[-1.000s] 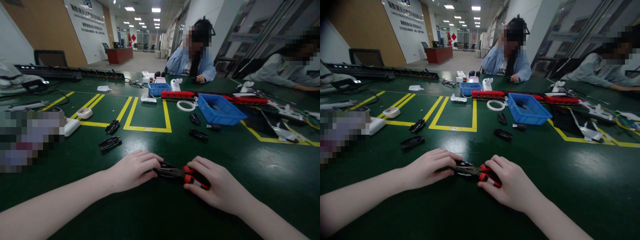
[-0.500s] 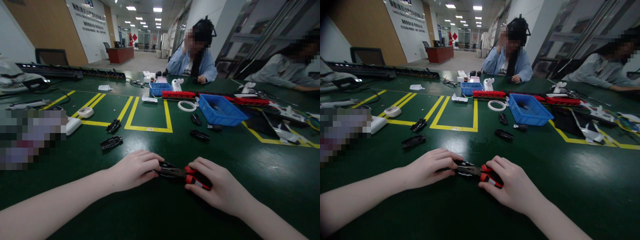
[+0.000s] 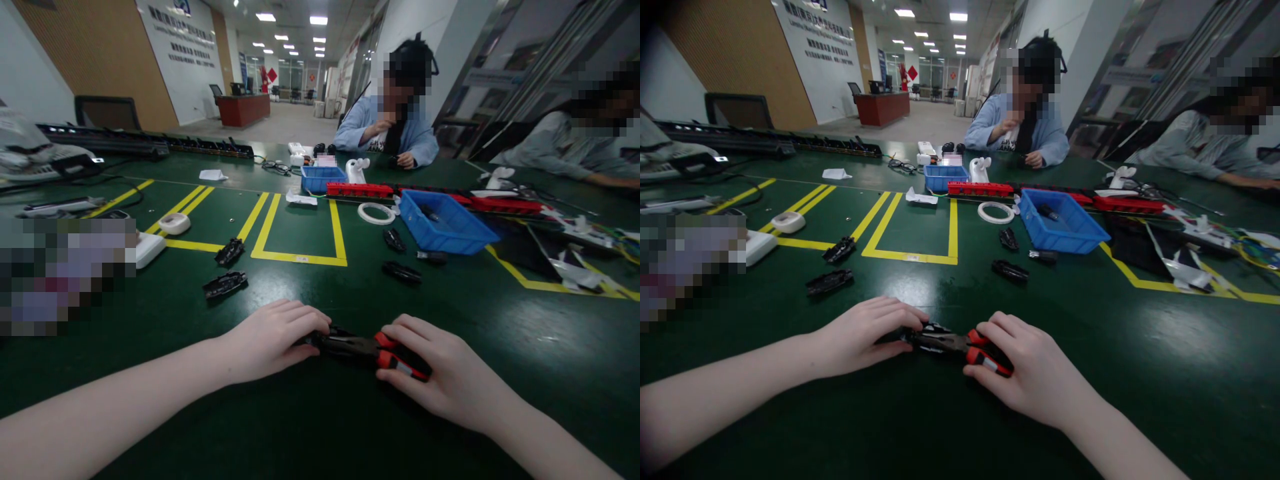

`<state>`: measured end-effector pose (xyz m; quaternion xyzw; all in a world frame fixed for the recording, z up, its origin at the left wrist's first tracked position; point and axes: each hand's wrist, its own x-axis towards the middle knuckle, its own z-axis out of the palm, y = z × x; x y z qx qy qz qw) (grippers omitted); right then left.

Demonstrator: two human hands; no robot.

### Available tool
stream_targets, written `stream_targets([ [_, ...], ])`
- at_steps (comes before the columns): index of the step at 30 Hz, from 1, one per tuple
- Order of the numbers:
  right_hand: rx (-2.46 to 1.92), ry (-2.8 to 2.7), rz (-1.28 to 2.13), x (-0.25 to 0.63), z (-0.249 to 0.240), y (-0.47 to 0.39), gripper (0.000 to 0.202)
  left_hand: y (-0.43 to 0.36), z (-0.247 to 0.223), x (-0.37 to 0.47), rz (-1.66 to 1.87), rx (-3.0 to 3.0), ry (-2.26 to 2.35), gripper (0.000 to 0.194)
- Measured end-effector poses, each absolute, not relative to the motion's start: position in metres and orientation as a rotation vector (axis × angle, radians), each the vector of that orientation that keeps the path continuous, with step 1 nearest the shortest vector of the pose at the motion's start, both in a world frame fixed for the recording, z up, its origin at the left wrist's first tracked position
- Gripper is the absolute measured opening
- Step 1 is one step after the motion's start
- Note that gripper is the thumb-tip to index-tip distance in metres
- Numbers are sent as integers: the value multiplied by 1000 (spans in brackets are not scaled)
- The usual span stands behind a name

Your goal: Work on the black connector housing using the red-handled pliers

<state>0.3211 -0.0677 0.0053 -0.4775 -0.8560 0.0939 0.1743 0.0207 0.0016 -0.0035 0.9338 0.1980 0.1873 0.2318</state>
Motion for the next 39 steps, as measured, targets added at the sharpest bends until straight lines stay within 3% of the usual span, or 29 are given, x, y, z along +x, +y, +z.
stream_targets([
  [9, -1281, -2455, 70, 315, 9, -72, 32, 3, -4, 20, 505, 2559, 528, 34],
  [39, -1330, -2447, 180, 317, 9, -69, 29, 4, -6, 19, 476, 2610, 523, 38],
])
